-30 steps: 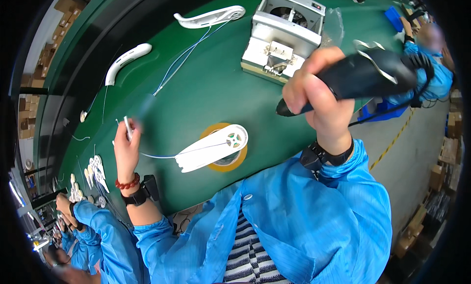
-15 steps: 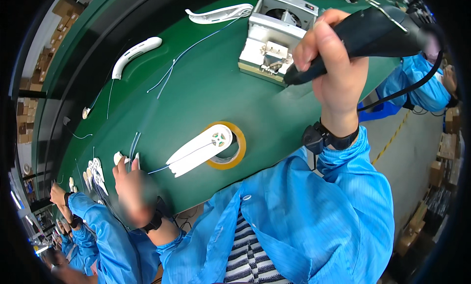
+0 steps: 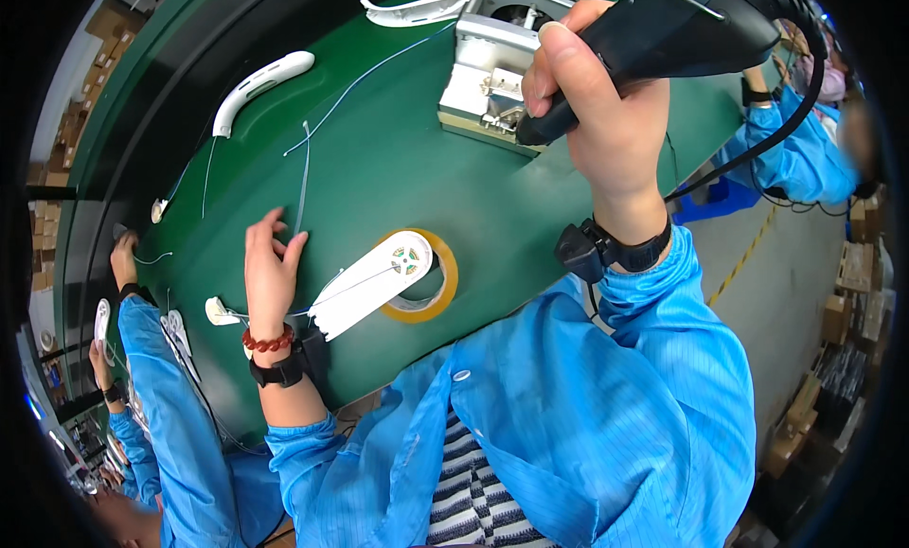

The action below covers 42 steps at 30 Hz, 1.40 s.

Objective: Assembling white plastic electronic housings by driving screws into pre-drilled holes using an electric screwdriver.

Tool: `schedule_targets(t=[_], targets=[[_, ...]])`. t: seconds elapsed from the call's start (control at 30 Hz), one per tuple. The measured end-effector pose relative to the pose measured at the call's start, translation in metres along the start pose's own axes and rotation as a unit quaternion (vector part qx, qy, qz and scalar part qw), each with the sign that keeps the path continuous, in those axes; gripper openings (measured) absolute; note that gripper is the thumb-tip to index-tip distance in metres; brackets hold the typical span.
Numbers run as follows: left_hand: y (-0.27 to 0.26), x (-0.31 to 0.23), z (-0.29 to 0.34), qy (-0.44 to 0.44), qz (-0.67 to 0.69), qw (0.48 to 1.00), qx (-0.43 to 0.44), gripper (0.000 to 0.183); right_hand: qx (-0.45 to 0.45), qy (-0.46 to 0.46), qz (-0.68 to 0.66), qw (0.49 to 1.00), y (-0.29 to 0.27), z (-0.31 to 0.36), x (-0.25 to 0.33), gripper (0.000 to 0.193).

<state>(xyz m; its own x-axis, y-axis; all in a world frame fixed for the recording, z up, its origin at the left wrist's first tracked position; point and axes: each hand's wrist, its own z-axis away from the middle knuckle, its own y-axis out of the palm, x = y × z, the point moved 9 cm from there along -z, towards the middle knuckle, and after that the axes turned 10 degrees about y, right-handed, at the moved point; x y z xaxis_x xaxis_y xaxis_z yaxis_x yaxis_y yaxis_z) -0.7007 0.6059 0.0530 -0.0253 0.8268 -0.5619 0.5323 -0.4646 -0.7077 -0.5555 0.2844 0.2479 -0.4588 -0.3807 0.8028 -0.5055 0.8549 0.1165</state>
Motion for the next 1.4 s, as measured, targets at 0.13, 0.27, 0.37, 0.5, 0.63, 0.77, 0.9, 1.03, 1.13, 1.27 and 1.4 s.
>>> schedule_targets(t=[0.13,0.27,0.37,0.5,0.63,0.77,0.9,1.03,1.13,1.27,1.4], targets=[[0.011,-0.010,0.017,0.043,0.103,0.983,0.148,0.023,-0.012,-0.018,0.017,1.000,-0.008,0.002,0.015,0.010],[0.005,-0.020,0.048,0.069,0.189,0.941,0.272,0.019,-0.031,-0.003,0.024,0.999,-0.004,0.004,0.011,0.011],[-0.033,-0.021,0.052,0.066,0.041,0.983,0.165,0.020,-0.006,-0.043,-0.038,0.998,0.007,0.002,0.012,0.010],[-0.063,-0.044,0.062,0.047,0.092,0.995,-0.003,0.028,0.051,-0.052,0.014,0.997,0.020,-0.002,0.003,0.008],[-0.036,-0.099,0.078,0.171,0.082,0.979,0.081,0.057,0.016,-0.063,0.031,0.997,0.028,0.009,0.001,0.007],[-0.019,-0.101,0.087,0.162,0.061,0.982,0.069,0.066,0.031,-0.062,0.042,0.997,0.035,0.007,-0.009,0.008],[-0.020,-0.092,0.092,0.166,0.055,0.983,0.050,0.064,0.029,-0.057,0.045,0.997,0.040,0.010,-0.016,0.009],[-0.019,-0.092,0.088,0.167,0.059,0.983,0.046,0.063,0.021,-0.047,0.039,0.998,0.038,0.007,-0.022,0.009],[-0.018,-0.092,0.084,0.157,0.057,0.985,0.053,0.062,0.017,-0.039,0.039,0.998,0.037,0.005,-0.026,0.009],[-0.019,-0.088,0.085,0.156,0.059,0.985,0.038,0.062,-0.035,-0.003,0.064,0.997,0.037,0.005,-0.032,0.006],[-0.021,-0.082,0.082,0.131,0.071,0.989,0.001,0.067,0.027,0.055,0.096,0.994,0.052,0.001,-0.059,0.008]])
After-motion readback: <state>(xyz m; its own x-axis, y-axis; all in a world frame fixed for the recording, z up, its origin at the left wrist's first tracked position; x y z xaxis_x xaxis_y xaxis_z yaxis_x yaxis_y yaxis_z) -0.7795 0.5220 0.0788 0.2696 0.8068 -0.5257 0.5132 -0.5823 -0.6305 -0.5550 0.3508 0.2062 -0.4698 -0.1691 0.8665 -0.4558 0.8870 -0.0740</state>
